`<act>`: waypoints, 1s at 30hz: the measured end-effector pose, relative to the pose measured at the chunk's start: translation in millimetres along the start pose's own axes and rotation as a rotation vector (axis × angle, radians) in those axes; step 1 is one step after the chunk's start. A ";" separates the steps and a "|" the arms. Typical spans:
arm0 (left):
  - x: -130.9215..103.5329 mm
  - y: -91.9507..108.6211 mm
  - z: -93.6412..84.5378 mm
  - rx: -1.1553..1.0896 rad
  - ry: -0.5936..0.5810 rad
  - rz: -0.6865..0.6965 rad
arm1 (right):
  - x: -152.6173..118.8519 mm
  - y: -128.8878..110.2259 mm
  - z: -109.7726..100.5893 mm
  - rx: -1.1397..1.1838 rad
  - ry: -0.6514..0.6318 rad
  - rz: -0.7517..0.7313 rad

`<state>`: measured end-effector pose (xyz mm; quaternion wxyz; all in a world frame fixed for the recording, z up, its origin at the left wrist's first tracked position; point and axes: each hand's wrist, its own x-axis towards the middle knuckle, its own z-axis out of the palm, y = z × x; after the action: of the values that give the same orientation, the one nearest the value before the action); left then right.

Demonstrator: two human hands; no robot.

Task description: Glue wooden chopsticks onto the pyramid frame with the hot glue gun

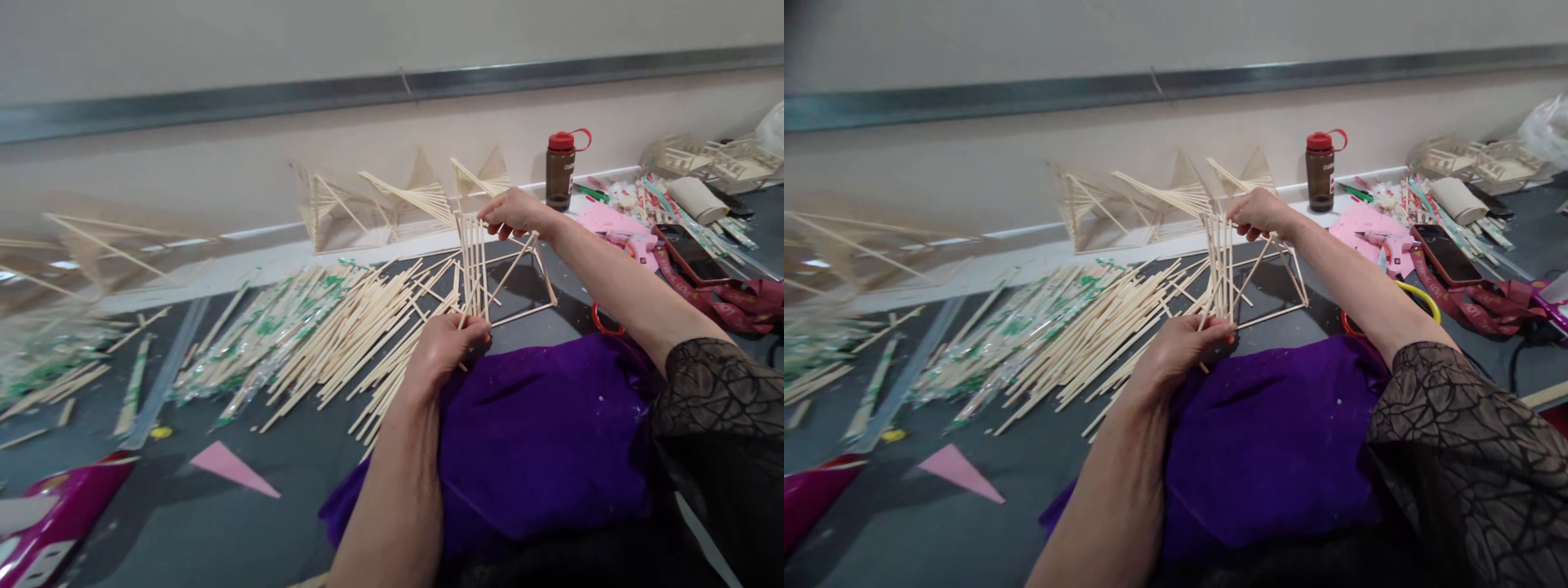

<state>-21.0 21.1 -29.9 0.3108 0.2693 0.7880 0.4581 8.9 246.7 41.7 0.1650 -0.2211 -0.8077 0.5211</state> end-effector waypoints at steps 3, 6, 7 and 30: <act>1.7 -2.6 -0.9 0.004 -0.002 0.004 | 0.3 -0.5 0.7 -0.008 -0.004 0.005; 3.1 -4.6 -1.0 0.003 -0.006 0.003 | -0.1 -1.7 1.3 -0.006 0.004 0.003; 3.0 -4.4 -0.7 -0.009 -0.006 -0.003 | 0.0 -1.8 1.4 -0.004 0.005 -0.002; 0.5 -4.2 1.9 0.043 0.057 -0.006 | -1.3 3.5 -0.4 -0.035 0.006 -0.067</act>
<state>-20.5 20.6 -34.5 0.2841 0.2602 0.8070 0.4477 10.9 247.5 38.6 0.1811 -0.1984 -0.8231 0.5004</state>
